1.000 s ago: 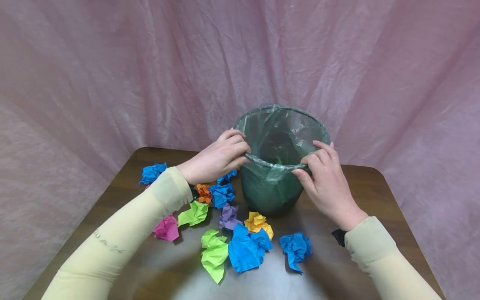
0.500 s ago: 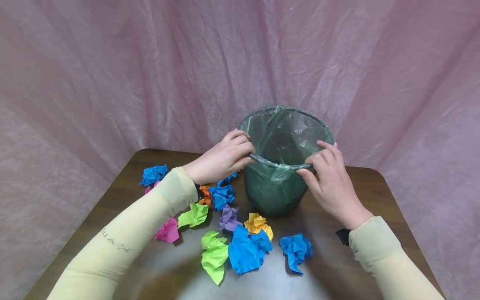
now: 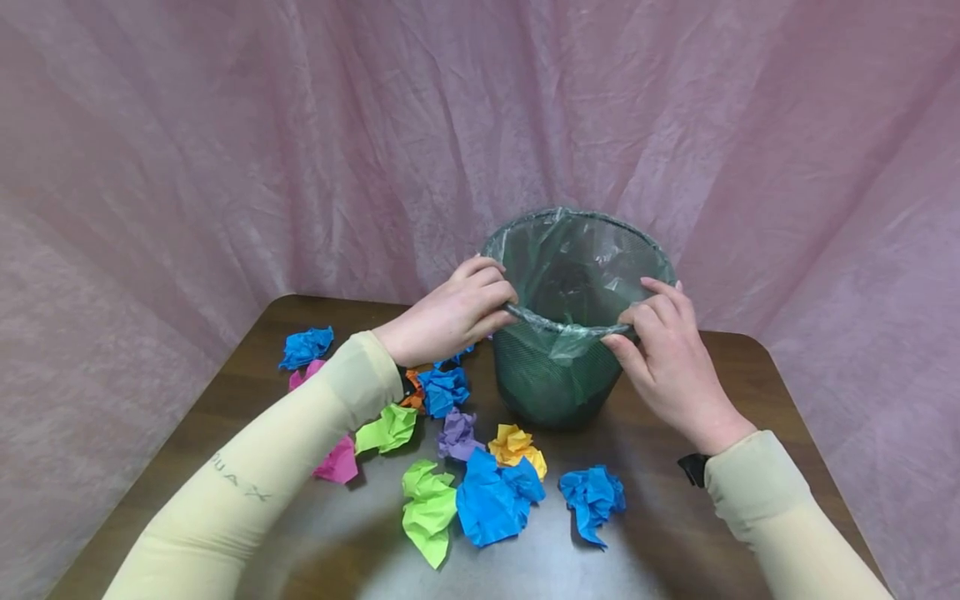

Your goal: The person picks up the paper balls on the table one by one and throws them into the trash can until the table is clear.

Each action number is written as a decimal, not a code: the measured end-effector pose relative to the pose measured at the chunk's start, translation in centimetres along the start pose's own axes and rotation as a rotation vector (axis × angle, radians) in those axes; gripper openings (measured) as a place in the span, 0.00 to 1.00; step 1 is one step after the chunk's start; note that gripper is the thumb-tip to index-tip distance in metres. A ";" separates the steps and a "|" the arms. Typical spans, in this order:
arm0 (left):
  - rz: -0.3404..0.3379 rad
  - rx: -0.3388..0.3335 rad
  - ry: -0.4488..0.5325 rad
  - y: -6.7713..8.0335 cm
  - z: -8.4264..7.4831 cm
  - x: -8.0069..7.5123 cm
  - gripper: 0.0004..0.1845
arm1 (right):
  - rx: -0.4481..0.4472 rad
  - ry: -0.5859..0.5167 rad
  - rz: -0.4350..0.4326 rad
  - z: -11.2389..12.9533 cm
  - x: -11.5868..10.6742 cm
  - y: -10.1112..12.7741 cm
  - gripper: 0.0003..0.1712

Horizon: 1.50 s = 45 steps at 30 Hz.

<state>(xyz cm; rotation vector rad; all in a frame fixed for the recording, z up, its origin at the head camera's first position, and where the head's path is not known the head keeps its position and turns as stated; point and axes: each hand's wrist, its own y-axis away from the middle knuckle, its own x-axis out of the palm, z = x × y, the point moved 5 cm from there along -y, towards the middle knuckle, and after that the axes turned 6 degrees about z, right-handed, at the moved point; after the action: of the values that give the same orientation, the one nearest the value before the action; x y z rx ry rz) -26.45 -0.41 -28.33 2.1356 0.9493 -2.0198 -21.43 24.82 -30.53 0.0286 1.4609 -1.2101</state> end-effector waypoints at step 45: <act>0.050 -0.037 -0.025 -4.7 -0.6 1.9 0.10 | 0.027 -0.005 0.019 -4.1 -2.4 1.3 0.35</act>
<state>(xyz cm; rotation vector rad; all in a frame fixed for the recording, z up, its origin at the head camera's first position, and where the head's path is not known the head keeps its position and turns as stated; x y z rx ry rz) -28.16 4.34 -28.26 2.0891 0.9128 -1.9848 -22.78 29.53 -30.42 0.0576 1.4372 -1.2137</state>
